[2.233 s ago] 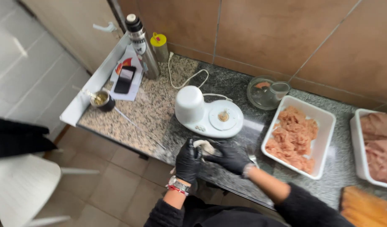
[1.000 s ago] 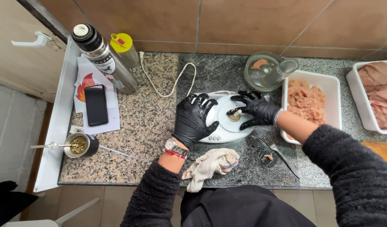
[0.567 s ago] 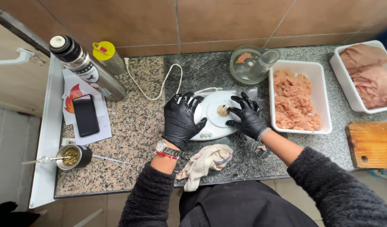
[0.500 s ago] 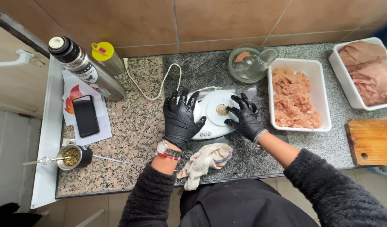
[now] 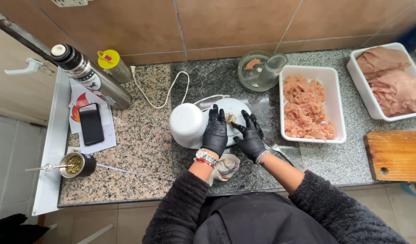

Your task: Cleaning a small food grinder part and then portioning ground poultry using a fork.

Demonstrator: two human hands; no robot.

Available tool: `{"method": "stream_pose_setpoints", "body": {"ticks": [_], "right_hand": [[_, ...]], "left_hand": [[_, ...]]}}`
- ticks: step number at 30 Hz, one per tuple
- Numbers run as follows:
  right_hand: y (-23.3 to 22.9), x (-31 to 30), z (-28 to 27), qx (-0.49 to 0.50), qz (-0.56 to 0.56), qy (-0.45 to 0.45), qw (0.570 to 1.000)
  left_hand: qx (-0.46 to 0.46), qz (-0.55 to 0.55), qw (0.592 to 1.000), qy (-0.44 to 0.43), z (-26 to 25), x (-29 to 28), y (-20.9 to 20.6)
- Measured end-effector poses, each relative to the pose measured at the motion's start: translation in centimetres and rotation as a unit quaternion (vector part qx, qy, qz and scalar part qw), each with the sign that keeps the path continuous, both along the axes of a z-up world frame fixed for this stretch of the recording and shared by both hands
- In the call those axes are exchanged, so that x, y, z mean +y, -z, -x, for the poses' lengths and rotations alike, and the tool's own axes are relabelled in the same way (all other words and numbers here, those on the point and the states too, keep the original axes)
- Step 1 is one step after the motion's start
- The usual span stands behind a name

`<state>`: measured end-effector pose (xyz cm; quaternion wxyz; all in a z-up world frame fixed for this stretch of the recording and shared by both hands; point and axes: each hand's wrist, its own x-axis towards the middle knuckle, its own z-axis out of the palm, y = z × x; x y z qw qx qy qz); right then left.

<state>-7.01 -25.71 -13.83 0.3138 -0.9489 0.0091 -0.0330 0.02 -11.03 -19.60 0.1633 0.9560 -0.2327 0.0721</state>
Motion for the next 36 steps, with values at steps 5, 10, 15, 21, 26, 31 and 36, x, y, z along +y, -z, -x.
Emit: {"method": "stream_pose_setpoints", "body": {"ticks": [5, 10, 15, 21, 26, 31, 36], "right_hand": [[4.4, -3.3, -1.4, 0.039, -0.430, 0.054, 0.901], [3.0, -5.7, -2.5, 0.135, -0.561, 0.134, 0.806], [2.9, -6.9, -3.3, 0.160, -0.608, 0.077, 0.774], [4.1, -7.3, -4.6, 0.188, -0.597, 0.117, 0.771], [4.7, -7.6, -4.9, 0.204, -0.615, 0.080, 0.758], [5.0, -8.3, -4.9, 0.216, -0.610, 0.073, 0.759], [6.5, -10.0, -5.4, 0.237, -0.676, 0.069, 0.694]], "left_hand": [[0.048, -0.016, 0.999, -0.007, -0.2, -0.4, -1.6], [0.018, 0.008, 0.999, -0.041, 1.9, -0.3, -0.5], [0.023, 0.089, 0.991, -0.099, 4.8, -1.4, -1.6], [-0.026, 0.043, 0.988, -0.147, 6.0, -3.3, -2.5], [0.007, 0.056, 0.985, -0.164, 6.3, -4.1, -2.6], [-0.003, 0.001, 0.987, -0.160, 7.4, -4.7, -4.1], [0.022, 0.274, 0.955, -0.113, 8.4, -4.7, -0.4]]}}
